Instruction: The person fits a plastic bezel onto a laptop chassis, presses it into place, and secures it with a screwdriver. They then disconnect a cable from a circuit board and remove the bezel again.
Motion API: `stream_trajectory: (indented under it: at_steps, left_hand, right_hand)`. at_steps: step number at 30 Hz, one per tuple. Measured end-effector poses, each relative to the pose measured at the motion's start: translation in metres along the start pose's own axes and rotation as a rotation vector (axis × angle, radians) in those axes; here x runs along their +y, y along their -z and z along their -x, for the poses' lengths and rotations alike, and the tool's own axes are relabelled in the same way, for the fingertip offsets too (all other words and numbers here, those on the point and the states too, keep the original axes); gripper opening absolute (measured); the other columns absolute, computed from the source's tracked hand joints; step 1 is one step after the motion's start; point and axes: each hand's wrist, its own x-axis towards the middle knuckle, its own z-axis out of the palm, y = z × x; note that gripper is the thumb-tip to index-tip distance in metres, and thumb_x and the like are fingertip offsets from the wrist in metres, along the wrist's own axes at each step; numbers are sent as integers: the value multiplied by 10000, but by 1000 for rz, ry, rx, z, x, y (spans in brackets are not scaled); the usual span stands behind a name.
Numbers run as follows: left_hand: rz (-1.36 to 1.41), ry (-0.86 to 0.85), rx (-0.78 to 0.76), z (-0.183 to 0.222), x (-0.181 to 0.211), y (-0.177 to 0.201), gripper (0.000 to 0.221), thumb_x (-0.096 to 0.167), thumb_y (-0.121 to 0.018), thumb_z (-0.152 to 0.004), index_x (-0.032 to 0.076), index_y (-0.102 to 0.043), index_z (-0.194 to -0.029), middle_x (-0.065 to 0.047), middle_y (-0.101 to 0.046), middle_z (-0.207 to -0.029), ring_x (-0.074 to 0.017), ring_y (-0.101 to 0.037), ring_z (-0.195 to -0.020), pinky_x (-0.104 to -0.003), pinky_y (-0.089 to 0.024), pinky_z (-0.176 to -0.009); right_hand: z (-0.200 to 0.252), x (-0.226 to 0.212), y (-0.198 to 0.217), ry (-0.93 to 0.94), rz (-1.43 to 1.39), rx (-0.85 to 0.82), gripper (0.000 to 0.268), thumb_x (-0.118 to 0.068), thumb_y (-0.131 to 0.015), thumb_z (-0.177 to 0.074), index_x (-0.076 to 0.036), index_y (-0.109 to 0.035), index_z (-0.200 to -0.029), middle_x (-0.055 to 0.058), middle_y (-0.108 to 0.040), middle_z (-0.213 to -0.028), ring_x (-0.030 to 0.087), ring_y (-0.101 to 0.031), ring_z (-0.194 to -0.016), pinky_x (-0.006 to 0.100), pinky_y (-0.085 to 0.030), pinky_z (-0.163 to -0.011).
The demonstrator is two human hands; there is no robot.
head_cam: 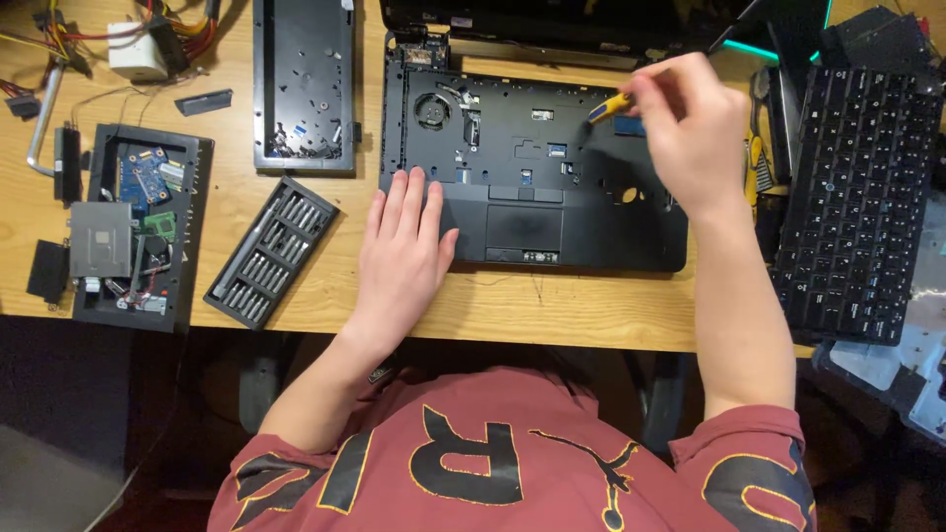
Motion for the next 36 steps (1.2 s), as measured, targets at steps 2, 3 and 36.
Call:
stream_trajectory:
  at_steps: [2,3,36]
  left_hand:
    - [1,-3,5,0,-1,-1,542,280,-683,-979,-35,-576,-1407,-234,-506,-1508,-376,-435,-1441,-519,-339,-1196]
    - [5,-3,6,0,-1,-1,543,280,-682,-978,-34,-575,-1407,-233,-506,-1509,-377,-434,-1441,-520,-337,-1197]
    - [-44,-214,-96,-7,-10,10,910,604,-805,-732,42,-598,-1417,-351,-474,-1479,-519,-403,-1413,-654,-323,-1146]
  right_hand:
    - [-1,-4,1,-52,-59,5,80,-17,-656,-1162,53,-626,-1137,112,-768,-1044,167,-773,-919,268,-613,-794]
    - [-1,-6,2,-106,-118,5,83,-22,-647,-1161,54,-623,-1136,103,-758,-1027,153,-762,-896,257,-609,-774]
    - [48,81,44,-361,894,-200,316,-342,-754,-1021,-28,-755,-1049,212,-722,-778,407,-716,-719,505,-553,-641]
